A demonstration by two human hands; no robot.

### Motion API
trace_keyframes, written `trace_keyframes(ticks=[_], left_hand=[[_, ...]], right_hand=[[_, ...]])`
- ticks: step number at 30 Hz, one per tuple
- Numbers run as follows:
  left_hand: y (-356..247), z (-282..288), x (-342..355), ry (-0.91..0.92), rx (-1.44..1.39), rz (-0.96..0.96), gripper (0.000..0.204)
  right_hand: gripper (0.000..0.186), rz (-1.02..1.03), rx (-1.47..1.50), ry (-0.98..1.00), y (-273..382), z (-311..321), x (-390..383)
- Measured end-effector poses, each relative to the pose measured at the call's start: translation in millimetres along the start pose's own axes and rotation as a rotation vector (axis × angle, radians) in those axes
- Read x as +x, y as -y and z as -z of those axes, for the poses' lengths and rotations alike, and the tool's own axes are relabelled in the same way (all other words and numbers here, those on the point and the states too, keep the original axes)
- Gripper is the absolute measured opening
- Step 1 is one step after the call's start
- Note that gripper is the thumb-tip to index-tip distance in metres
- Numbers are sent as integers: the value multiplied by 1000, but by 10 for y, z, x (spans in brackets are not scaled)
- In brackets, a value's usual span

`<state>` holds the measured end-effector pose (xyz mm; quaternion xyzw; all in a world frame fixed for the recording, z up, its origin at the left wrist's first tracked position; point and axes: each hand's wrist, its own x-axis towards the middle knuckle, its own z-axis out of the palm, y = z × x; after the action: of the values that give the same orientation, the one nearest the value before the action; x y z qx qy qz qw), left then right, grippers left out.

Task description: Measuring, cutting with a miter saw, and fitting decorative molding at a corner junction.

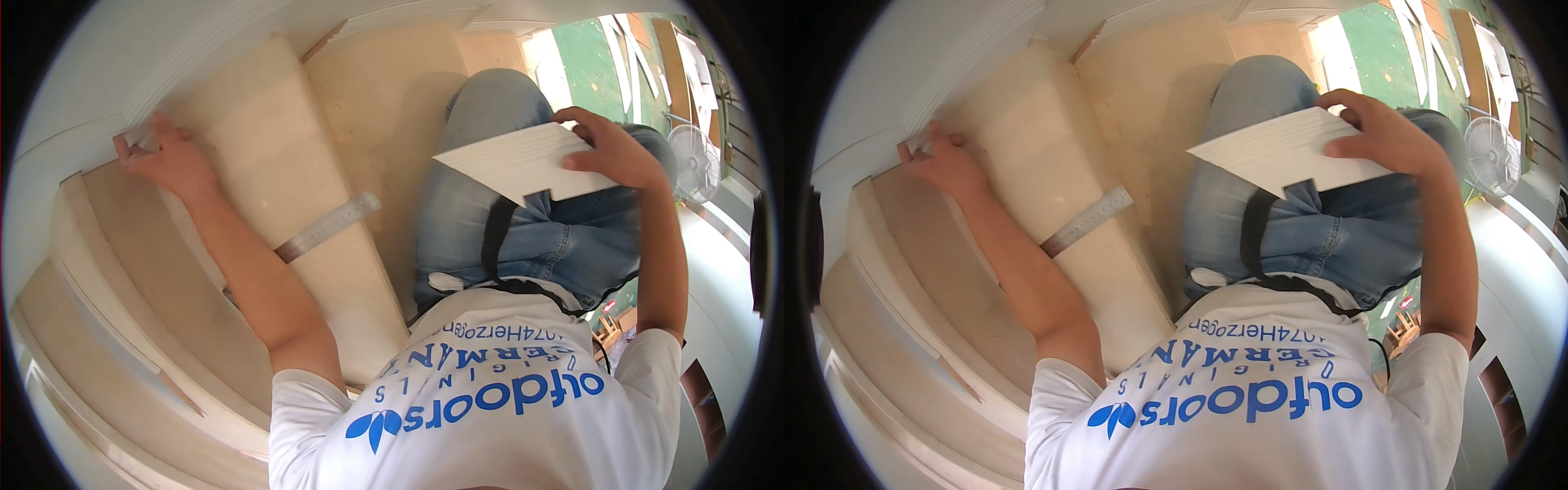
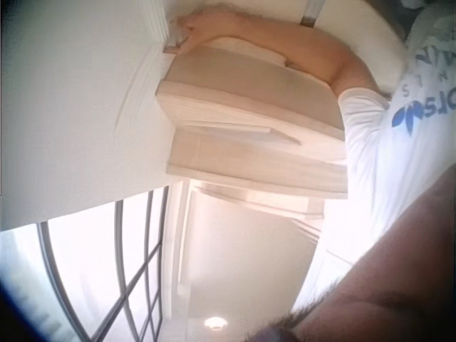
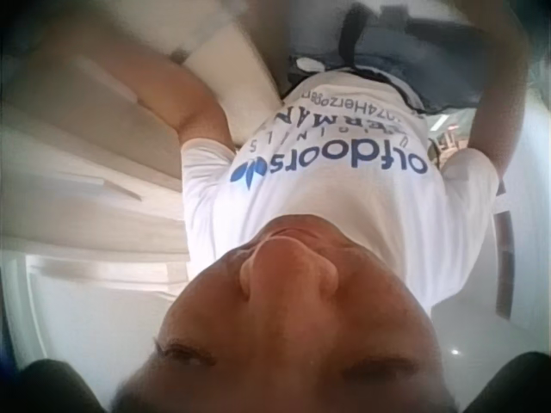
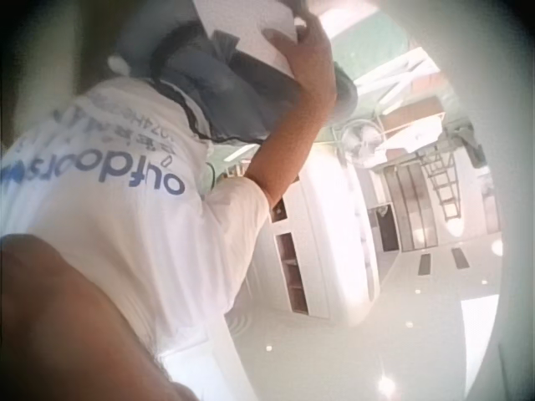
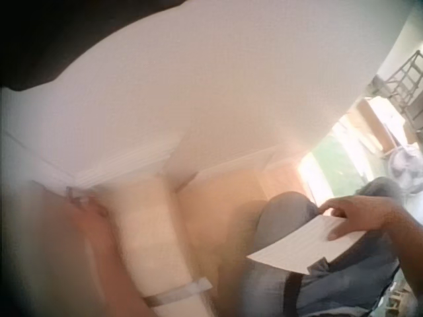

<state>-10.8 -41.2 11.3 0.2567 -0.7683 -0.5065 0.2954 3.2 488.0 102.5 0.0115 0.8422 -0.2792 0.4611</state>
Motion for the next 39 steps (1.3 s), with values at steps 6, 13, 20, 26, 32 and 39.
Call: trace_keyframes(ticks=[6, 13, 20, 26, 32, 39], left_hand=[[-58, -29, -55, -10, -8, 19, 81], [-78, -42, -57, -10, -72, 7, 81], [-66, -30, -59, -14, -34, 9, 81], [-43, -36, -59, -23, -49, 14, 81], [-84, -56, -77, -27, -25, 34, 80], [-95, -66, -81, -26, -27, 13, 81]], right_hand=[[55, 455, 616, -243, 86, 28, -237], [35, 624, 435, -430, 633, -522, 685], [46, 506, 311, -386, 1300, -749, 1846], [48, 466, 325, -410, 1478, -910, 2272], [50, 469, 263, -465, 1520, -956, 2382], [53, 563, 257, -500, 1527, -1011, 2434]])
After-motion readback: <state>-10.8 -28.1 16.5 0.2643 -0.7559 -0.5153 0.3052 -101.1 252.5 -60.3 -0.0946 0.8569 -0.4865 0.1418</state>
